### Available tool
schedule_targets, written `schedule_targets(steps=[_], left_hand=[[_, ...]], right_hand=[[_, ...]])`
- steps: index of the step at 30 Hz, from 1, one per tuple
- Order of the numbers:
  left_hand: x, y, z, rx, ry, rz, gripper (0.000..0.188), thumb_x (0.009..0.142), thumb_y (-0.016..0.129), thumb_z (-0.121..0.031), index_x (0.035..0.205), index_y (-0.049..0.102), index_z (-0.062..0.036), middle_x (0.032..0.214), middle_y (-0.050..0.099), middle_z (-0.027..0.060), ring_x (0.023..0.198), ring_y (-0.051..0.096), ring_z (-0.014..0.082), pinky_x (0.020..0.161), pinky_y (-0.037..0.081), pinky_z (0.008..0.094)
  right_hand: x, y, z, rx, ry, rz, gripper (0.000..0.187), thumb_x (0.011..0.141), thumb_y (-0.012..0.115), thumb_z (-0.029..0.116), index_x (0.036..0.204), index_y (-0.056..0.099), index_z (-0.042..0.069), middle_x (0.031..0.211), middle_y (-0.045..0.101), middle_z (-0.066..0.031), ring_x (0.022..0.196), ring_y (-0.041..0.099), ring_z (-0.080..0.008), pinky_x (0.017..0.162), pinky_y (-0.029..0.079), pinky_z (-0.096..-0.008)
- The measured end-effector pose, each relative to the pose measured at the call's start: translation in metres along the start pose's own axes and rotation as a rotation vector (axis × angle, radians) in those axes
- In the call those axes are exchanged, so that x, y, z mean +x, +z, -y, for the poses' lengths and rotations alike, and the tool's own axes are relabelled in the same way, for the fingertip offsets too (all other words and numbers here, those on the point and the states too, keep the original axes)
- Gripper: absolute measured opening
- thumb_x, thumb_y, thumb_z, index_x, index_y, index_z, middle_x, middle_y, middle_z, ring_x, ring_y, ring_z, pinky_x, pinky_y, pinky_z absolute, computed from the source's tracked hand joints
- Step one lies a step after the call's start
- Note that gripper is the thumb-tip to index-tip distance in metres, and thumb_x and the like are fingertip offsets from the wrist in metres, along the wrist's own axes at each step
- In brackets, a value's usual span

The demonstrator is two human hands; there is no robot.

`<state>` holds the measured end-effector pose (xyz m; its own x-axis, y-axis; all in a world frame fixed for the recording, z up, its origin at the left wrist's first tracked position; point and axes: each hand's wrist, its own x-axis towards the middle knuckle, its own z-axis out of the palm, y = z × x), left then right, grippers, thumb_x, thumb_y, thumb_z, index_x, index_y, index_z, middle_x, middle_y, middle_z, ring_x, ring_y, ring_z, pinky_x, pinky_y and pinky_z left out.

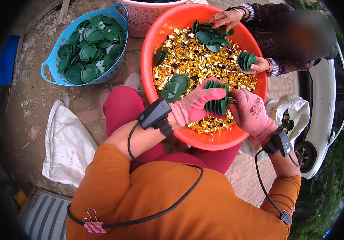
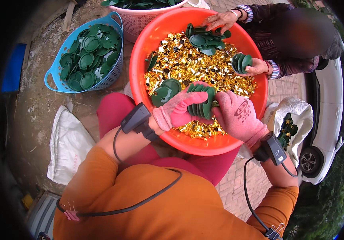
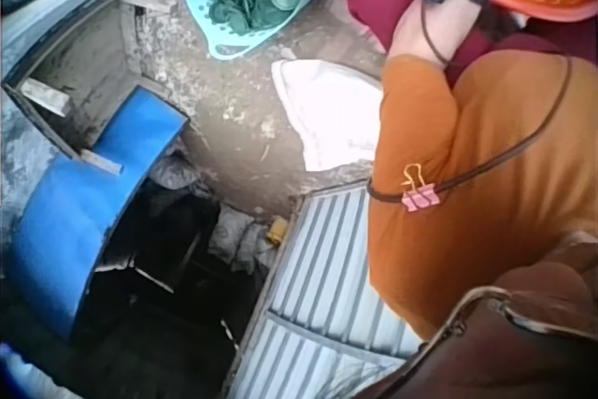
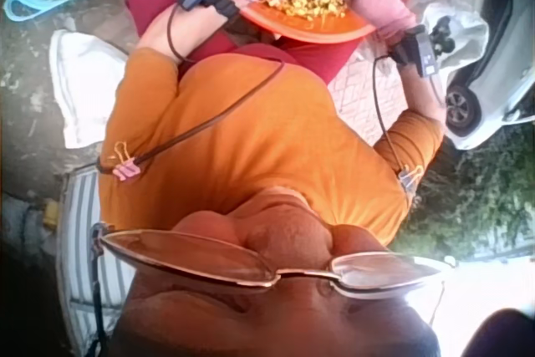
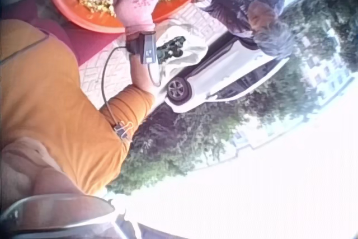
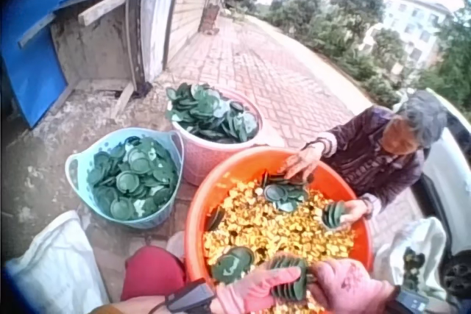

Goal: Assembling small gold-colored metallic or plastic components into green plastic discs in a basin.

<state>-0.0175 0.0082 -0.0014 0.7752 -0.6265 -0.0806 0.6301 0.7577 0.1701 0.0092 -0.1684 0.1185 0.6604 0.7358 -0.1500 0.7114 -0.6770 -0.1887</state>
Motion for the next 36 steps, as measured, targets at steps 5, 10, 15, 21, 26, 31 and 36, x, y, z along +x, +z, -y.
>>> schedule_targets(steps=[5,10,15,21,26,31,36], left_hand=[[0.009,-0.004,-0.005,0.32,0.309,-0.086,0.041,0.086,0.07,-0.011,0.12,0.047,-0.0142,0.104,0.058,0.0016,0.091,0.061,0.0129,0.074,0.056,0.0362],[0.005,0.004,-0.007,0.986,0.622,-0.076,0.048,0.077,0.076,-0.011,0.115,0.046,-0.0101,0.098,0.049,-0.0002,0.084,0.049,0.0079,0.074,0.046,0.0255],[0.011,-0.011,-0.002,1.197,0.782,-0.045,0.046,0.078,0.075,-0.011,0.114,0.046,-0.0101,0.093,0.05,0.0006,0.08,0.05,0.0084,0.072,0.046,0.0258],[-0.001,-0.005,0.003,0.676,0.278,-0.092,0.041,0.083,0.071,-0.008,0.116,0.046,-0.0121,0.092,0.053,0.0011,0.077,0.057,0.0107,0.064,0.052,0.0267],[-0.005,-0.004,0.013,1.53,0.626,0.07,0.056,0.07,0.078,-0.019,0.115,0.048,-0.0073,0.107,0.052,0.011,0.102,0.054,0.0252,0.09,0.044,0.0363],[-0.004,0.011,0.009,1.412,0.543,-0.054,0.058,0.072,0.078,-0.014,0.122,0.048,-0.0089,0.112,0.052,0.0073,0.101,0.056,0.019,0.089,0.045,0.0321],[0.005,0.014,-0.005,0.53,0.263,-0.111,0.043,0.087,0.066,-0.008,0.125,0.046,-0.0142,0.109,0.054,0.0058,0.09,0.064,0.0226,0.066,0.06,0.0391]], right_hand=[[0.009,0.027,0.01,0.254,0.151,-0.203,0.016,0.094,0.053,0.012,0.104,0.05,-0.001,0.086,0.059,-0.0199,0.076,0.059,-0.0385,0.066,0.048,-0.0431],[0.003,0.039,0.009,1.111,0.62,-0.152,0.019,0.1,0.045,0.023,0.092,0.05,0.007,0.068,0.049,-0.0043,0.054,0.047,-0.0166,0.049,0.039,-0.031],[0.001,0.045,0.006,1.677,1.071,0.12,0.026,0.099,0.043,0.034,0.085,0.053,0.016,0.06,0.04,0.0083,0.041,0.03,-0.0058,0.037,0.021,-0.0222],[-0.006,0.051,0.015,1.632,1.123,0.163,0.042,0.095,0.043,0.054,0.08,0.055,0.016,0.056,0.036,0.0075,0.04,0.028,-0.0081,0.037,0.02,-0.0241],[-0.031,0.076,0.02,1.664,1.104,0.155,0.039,0.096,0.04,0.05,0.082,0.052,0.016,0.057,0.043,0.002,0.038,0.033,-0.0122,0.035,0.023,-0.0278],[-0.036,0.06,0.015,1.921,1.035,0.095,0.028,0.096,0.043,0.047,0.084,0.053,0.024,0.059,0.034,0.0101,0.043,0.024,-0.0059,0.039,0.017,-0.0221],[-0.11,0.044,-0.021,2.248,0.82,-0.498,0.037,0.095,0.051,0.048,0.097,0.058,0.012,0.067,0.044,0.0083,0.045,0.027,-0.0058,0.041,0.022,-0.0216]])
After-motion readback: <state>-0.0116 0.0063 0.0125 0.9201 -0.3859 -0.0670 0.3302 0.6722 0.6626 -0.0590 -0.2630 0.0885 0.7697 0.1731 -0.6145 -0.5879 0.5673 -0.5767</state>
